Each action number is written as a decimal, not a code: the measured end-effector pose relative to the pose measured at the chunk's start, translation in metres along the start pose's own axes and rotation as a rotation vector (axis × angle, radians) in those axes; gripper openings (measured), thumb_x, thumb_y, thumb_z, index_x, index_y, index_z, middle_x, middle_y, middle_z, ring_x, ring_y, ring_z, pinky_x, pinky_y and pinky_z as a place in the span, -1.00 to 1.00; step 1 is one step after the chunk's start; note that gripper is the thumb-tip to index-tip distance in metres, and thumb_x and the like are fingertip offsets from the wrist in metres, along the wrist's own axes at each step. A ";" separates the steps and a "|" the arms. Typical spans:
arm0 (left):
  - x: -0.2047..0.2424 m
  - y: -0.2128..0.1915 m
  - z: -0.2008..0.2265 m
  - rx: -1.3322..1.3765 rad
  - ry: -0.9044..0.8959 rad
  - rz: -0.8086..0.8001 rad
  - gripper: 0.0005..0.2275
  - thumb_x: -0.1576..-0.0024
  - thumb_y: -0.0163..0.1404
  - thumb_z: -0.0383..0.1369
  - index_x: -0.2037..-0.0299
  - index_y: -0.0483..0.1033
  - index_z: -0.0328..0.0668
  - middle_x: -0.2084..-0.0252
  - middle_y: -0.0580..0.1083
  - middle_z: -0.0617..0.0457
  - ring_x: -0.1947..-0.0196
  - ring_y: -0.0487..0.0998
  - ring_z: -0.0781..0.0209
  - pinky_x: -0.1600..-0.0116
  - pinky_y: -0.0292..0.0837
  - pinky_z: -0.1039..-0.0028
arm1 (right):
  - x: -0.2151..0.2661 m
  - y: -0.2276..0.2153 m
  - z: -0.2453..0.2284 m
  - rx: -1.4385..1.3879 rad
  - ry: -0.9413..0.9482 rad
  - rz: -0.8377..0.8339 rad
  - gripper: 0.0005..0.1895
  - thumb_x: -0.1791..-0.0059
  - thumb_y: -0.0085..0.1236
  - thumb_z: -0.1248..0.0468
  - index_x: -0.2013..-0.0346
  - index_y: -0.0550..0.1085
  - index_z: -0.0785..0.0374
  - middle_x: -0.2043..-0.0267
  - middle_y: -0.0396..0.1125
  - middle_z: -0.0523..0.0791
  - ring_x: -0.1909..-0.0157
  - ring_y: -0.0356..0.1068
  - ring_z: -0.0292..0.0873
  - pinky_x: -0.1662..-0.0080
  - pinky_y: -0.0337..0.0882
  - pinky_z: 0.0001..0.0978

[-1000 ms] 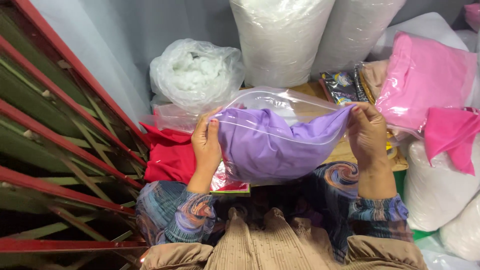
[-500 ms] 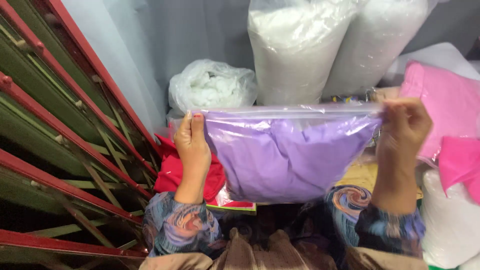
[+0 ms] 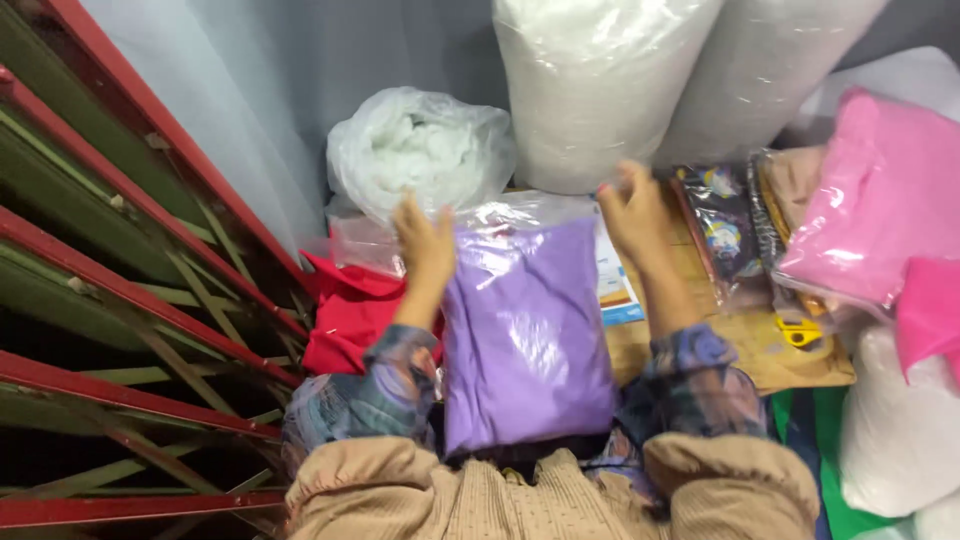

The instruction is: Folding a purple garment and sealing it inside a plastic zip-lock bag

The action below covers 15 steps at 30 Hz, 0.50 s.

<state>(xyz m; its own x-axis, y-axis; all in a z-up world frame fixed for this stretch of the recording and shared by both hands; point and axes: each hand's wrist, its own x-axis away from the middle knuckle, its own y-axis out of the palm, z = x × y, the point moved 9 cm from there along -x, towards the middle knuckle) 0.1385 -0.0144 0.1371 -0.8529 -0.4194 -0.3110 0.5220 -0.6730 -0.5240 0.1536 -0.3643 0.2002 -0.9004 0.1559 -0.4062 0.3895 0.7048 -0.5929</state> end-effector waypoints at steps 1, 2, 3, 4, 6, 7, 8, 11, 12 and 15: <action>0.014 0.000 0.009 -0.010 -0.012 -0.002 -0.42 -0.28 0.01 -0.17 -0.43 0.06 -0.21 -0.39 0.09 -0.45 -0.39 0.13 -0.53 -0.33 0.18 -0.31 | 0.009 0.016 0.005 -0.003 0.005 -0.014 -0.45 -0.03 0.09 -0.01 -0.20 0.39 0.25 -0.06 0.35 0.23 -0.19 0.32 0.34 -0.19 0.27 0.22; 0.028 0.017 0.017 -0.088 -0.022 -0.185 -0.44 -0.29 -0.04 -0.13 -0.43 0.11 -0.18 -0.43 0.04 -0.42 -0.42 0.06 -0.56 -0.33 0.12 -0.34 | 0.019 0.042 0.007 -0.022 -0.033 -0.137 -0.49 -0.05 0.09 0.01 -0.21 0.40 0.20 -0.10 0.33 0.20 -0.24 0.29 0.30 -0.24 0.23 0.18; 0.050 0.035 0.022 -0.164 -0.037 -0.379 -0.45 -0.29 -0.10 -0.09 -0.44 0.16 -0.15 -0.48 0.00 -0.39 -0.45 -0.01 -0.58 -0.34 0.06 -0.37 | 0.035 0.067 0.012 -0.039 -0.064 -0.262 -0.53 -0.07 0.10 0.04 -0.22 0.41 0.14 -0.14 0.32 0.16 -0.30 0.26 0.27 -0.29 0.20 0.14; 0.061 0.046 0.015 -0.172 -0.053 -0.391 -0.45 -0.29 -0.10 -0.09 -0.44 0.16 -0.15 -0.48 0.00 -0.39 -0.45 -0.01 -0.58 -0.34 0.06 -0.37 | 0.043 0.085 0.019 -0.039 -0.049 -0.278 -0.53 -0.07 0.10 0.04 -0.22 0.41 0.14 -0.14 0.32 0.16 -0.30 0.26 0.27 -0.29 0.20 0.14; 0.081 0.082 0.010 -0.305 -0.020 -0.525 -0.44 -0.24 -0.06 -0.03 -0.44 0.21 0.06 -0.53 -0.05 -0.31 -0.52 -0.19 -0.52 -0.40 -0.10 -0.35 | 0.052 0.123 0.035 0.044 -0.022 -0.391 -0.57 -0.10 0.04 -0.03 -0.21 0.44 0.03 -0.20 0.33 0.05 -0.32 0.28 0.17 -0.31 0.21 0.11; 0.084 0.084 0.014 -0.306 -0.023 -0.530 -0.44 -0.24 -0.06 -0.03 -0.44 0.21 0.06 -0.53 -0.05 -0.31 -0.52 -0.19 -0.52 -0.40 -0.10 -0.35 | 0.054 0.130 0.036 0.044 -0.018 -0.395 -0.57 -0.10 0.04 -0.03 -0.21 0.44 0.03 -0.20 0.33 0.05 -0.32 0.28 0.17 -0.31 0.21 0.11; 0.088 0.087 0.019 -0.349 -0.003 -0.538 -0.47 -0.24 -0.06 -0.04 -0.41 0.25 0.07 -0.52 -0.02 -0.29 -0.52 -0.20 -0.49 -0.40 -0.14 -0.37 | 0.057 0.136 0.034 0.108 -0.057 -0.396 -0.59 -0.13 -0.01 -0.02 -0.20 0.45 0.07 -0.21 0.33 0.08 -0.36 0.26 0.15 -0.35 0.15 0.12; 0.101 0.099 0.015 -0.445 0.021 -0.549 -0.49 -0.25 -0.10 -0.03 -0.42 0.24 0.14 -0.53 -0.01 -0.24 -0.54 -0.23 -0.43 -0.40 -0.25 -0.41 | 0.074 0.159 0.047 0.278 -0.005 -0.431 -0.54 -0.14 -0.10 -0.06 -0.29 0.37 -0.03 -0.33 0.21 0.07 -0.43 0.11 0.23 -0.34 0.06 0.29; 0.102 0.104 0.013 -0.496 0.039 -0.539 -0.48 -0.26 -0.15 -0.01 -0.44 0.19 0.20 -0.55 -0.02 -0.21 -0.54 -0.27 -0.41 -0.39 -0.32 -0.44 | 0.078 0.166 0.059 0.382 0.075 -0.447 -0.48 -0.13 -0.14 -0.11 -0.38 0.30 -0.15 -0.45 0.10 0.03 -0.47 -0.01 0.33 -0.30 0.04 0.46; 0.109 0.098 -0.005 -0.595 0.036 -0.497 -0.48 -0.24 -0.14 -0.01 -0.44 0.19 0.31 -0.54 0.03 -0.11 -0.54 -0.20 -0.36 -0.36 -0.30 -0.49 | 0.105 0.174 0.048 0.408 0.126 -0.494 -0.39 -0.11 -0.14 -0.12 -0.46 0.20 -0.16 -0.54 -0.04 0.08 -0.52 -0.16 0.43 -0.31 -0.13 0.55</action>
<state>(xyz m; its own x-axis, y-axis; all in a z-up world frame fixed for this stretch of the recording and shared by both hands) 0.0961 -0.1229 0.0482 -0.9906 -0.1269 0.0518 -0.0067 -0.3325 -0.9431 0.1360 -0.2585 0.0214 -0.9984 -0.0217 0.0518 -0.0562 0.3983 -0.9155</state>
